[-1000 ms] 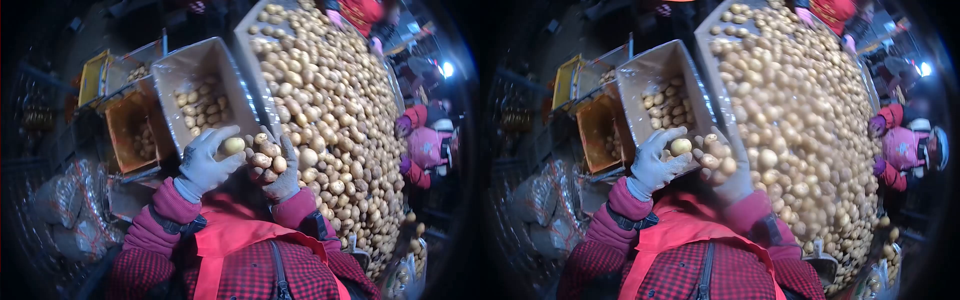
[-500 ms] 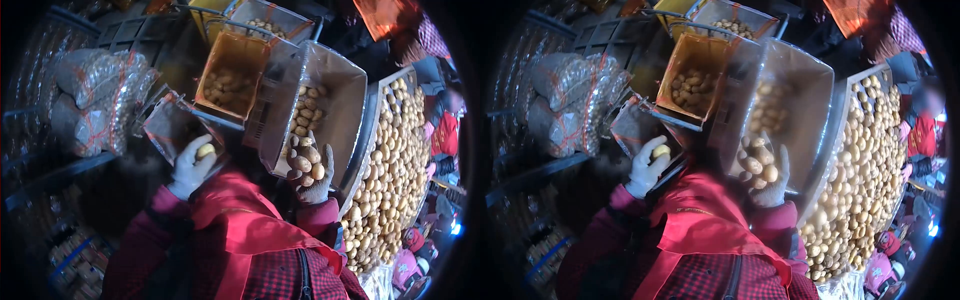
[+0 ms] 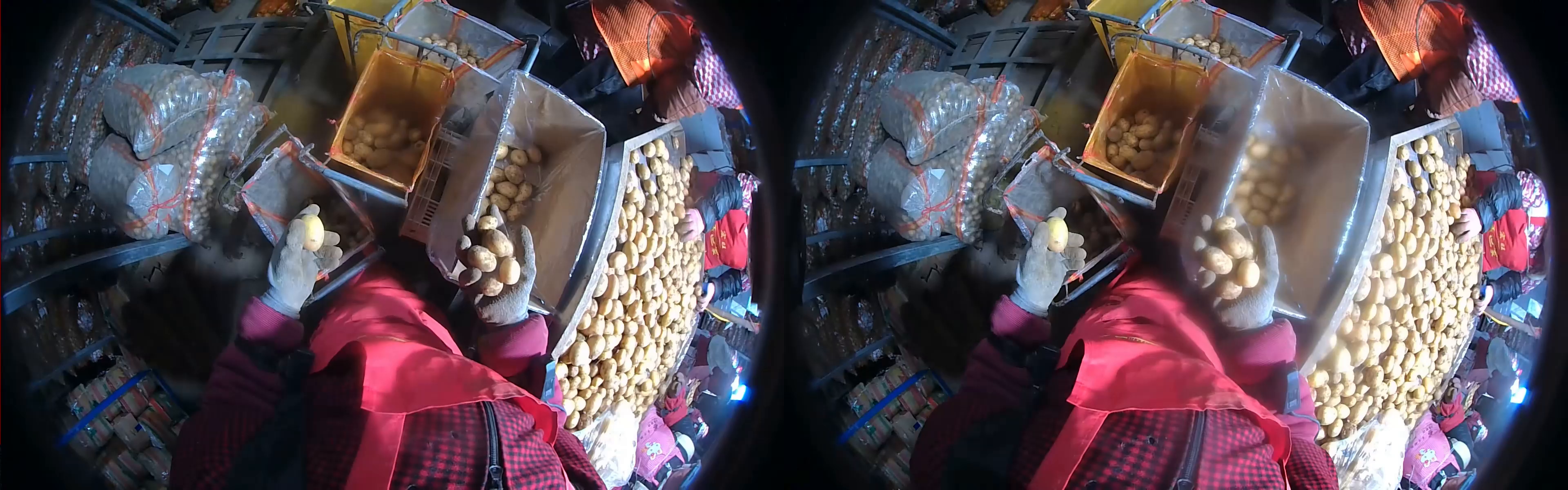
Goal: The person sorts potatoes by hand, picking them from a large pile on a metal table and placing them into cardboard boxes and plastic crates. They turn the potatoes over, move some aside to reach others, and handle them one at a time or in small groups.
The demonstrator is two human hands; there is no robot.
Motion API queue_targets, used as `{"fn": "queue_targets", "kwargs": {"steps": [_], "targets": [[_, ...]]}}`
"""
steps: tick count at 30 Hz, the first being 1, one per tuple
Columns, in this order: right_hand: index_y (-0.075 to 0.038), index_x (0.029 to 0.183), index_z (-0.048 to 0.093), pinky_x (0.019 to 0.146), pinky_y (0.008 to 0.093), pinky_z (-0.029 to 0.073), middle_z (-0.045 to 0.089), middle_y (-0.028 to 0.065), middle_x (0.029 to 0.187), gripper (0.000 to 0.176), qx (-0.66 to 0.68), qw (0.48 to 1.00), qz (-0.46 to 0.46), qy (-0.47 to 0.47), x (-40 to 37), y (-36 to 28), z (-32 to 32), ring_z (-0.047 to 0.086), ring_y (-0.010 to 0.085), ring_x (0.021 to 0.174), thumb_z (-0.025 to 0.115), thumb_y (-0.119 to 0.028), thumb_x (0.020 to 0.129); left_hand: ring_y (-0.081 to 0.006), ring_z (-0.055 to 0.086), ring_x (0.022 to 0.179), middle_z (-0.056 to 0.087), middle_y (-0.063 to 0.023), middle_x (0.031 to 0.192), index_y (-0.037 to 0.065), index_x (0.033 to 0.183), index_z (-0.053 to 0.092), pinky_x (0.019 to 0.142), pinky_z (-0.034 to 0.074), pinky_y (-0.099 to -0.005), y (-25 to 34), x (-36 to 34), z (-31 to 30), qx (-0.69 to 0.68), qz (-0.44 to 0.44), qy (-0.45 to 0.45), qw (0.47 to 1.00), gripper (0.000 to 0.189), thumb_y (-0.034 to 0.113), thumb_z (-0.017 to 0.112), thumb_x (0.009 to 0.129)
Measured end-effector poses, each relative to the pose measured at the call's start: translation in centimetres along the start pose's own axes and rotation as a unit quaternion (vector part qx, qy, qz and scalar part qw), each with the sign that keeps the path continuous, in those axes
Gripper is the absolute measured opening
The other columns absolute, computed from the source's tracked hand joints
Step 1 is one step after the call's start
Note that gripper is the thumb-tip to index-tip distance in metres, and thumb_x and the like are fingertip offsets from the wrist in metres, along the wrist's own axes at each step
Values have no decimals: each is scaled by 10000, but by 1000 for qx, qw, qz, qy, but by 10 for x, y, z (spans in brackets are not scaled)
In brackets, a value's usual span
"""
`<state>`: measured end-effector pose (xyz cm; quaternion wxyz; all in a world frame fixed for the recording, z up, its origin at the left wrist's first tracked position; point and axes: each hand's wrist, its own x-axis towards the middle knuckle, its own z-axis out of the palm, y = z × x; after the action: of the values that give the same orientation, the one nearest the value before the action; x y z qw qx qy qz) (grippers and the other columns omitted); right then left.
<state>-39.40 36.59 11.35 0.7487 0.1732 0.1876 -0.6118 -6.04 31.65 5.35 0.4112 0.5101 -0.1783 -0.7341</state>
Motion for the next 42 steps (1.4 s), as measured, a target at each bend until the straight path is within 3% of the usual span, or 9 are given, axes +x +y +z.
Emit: {"fn": "queue_targets", "kwargs": {"steps": [6,15,20,23,28,29,32,36,42], "targets": [[-146,1535,446,792,377,570,610,162,1361,601,-1,999,-49,-18,-20,-7,-12,660,286,1021,435,-518,1062,-189,676,664,702,-151,1157,179,1536,435,551,538,-299,0,11,31,104,-21,49,993,491,341,537,1084],[-181,1467,516,779,406,607,582,135,1391,548,28,997,-69,-4,-34,-25,-35,607,267,1116,469,-529,1046,-156,677,716,713,-102,1143,225,1522,451,598,536,-291,1,27,3,97,-32,110,989,509,393,574,1059],[-149,1437,512,626,266,588,570,188,1382,527,-7,995,-99,0,-26,-20,-25,639,286,1079,467,-508,1053,-157,702,867,691,-74,1181,189,1489,493,680,586,-311,58,104,66,112,95,9,989,484,373,597,1054],[-157,1432,520,667,305,583,606,160,1342,530,-19,994,-105,26,-28,-23,-13,661,308,1089,439,-523,1057,-144,616,1060,602,-46,1277,131,1531,448,790,576,-306,115,187,134,58,247,-50,966,564,310,637,1031],[-189,1480,474,732,320,525,625,46,1382,586,-91,986,-132,44,-15,-33,7,648,260,1187,466,-577,1041,-138,562,1140,538,-49,1392,140,1607,343,942,471,-329,156,189,183,278,300,-100,907,663,323,623,1035],[-186,1515,437,682,313,538,626,58,1381,609,-65,988,-135,-43,-3,-40,-17,665,247,1110,481,-565,1040,-145,582,1129,546,-10,1370,160,1619,330,960,477,-376,144,177,178,318,301,-91,894,671,366,604,1043],[-154,1529,416,655,310,577,642,42,1239,644,-49,985,-148,70,9,-38,25,670,235,1007,506,-556,1035,-188,551,1226,493,-61,1494,91,1589,393,1028,463,-339,80,162,119,321,295,-123,891,572,223,577,1065],[-132,1504,440,654,282,598,618,55,1148,623,-29,988,-150,-3,34,-45,11,664,229,998,498,-546,1041,-180,603,1127,549,-92,1446,106,1567,436,944,492,-321,23,112,36,311,177,-14,934,532,262,567,1075],[-74,1311,588,763,389,619,624,130,1311,545,-37,992,-96,-79,97,-80,27,613,291,1156,486,-537,1042,-140,599,1006,579,-77,1343,100,1527,493,850,471,-263,12,49,-26,273,115,121,947,464,147,554,1070]]}}
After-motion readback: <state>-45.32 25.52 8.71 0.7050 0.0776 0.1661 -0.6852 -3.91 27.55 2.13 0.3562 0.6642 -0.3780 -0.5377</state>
